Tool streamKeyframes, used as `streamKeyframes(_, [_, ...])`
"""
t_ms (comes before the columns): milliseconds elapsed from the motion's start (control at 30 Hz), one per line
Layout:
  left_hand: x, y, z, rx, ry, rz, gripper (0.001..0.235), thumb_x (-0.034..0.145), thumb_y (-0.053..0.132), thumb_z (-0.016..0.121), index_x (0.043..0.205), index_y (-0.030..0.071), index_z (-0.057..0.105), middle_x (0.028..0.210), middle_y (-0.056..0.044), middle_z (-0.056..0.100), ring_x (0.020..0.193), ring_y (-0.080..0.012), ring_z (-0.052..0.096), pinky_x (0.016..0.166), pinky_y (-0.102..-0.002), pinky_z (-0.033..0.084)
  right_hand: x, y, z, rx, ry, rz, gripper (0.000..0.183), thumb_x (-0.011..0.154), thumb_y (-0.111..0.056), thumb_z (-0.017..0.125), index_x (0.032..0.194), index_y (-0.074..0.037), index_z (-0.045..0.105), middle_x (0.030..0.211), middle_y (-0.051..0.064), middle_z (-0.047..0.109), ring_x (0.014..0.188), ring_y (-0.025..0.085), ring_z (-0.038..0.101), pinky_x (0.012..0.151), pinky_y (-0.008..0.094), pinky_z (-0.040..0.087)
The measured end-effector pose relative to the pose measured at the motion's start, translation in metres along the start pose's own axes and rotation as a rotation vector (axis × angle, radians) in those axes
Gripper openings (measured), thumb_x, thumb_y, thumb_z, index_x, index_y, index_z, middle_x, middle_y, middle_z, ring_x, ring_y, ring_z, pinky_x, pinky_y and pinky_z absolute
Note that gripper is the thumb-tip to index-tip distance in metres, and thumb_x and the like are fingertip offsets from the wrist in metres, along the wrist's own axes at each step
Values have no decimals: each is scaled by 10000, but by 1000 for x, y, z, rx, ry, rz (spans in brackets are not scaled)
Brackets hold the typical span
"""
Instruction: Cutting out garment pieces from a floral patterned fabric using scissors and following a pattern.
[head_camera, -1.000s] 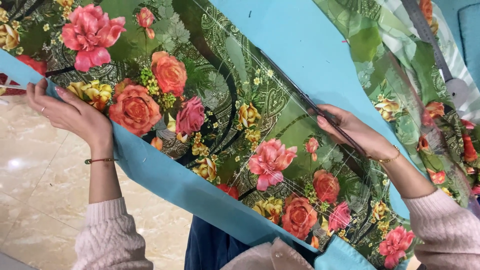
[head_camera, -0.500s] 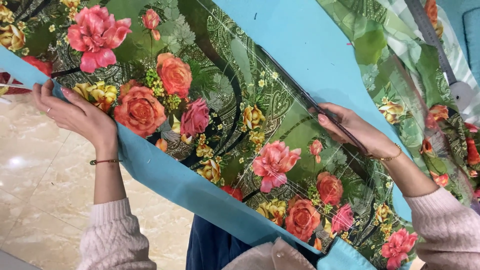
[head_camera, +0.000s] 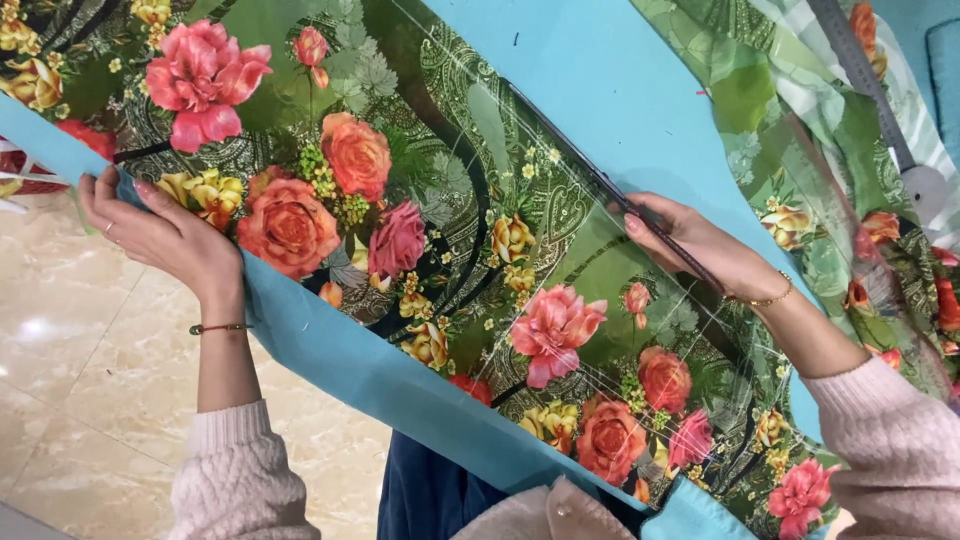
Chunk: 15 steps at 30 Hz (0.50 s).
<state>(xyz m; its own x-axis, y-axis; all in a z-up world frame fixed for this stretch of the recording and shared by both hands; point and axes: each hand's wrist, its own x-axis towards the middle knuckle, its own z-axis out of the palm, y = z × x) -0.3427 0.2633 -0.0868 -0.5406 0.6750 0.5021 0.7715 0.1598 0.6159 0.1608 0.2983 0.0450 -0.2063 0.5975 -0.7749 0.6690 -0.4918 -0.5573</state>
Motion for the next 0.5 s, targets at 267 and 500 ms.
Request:
streamKeyframes(267, [1,-1,1,-14,14,-21,468,1197,404,275,1464,23,331,1389,-203,523,1235,-340,576,1012,-481,415,3,-1,0,200,-93,-45,613,930,-454,504,1449,-135,568,606,-36,235,491,83,207,431,262,200])
streamKeyframes(500, [1,2,0,-30,0,-41,473,1195,402,278,1465,16,329,1402,-211,515,1255,-355,561,1015,-481,408,6,-27,5,113,-42,-18,564,946,-473,507,1430,-194,583,636,-29,331,501,92,245,439,268,203])
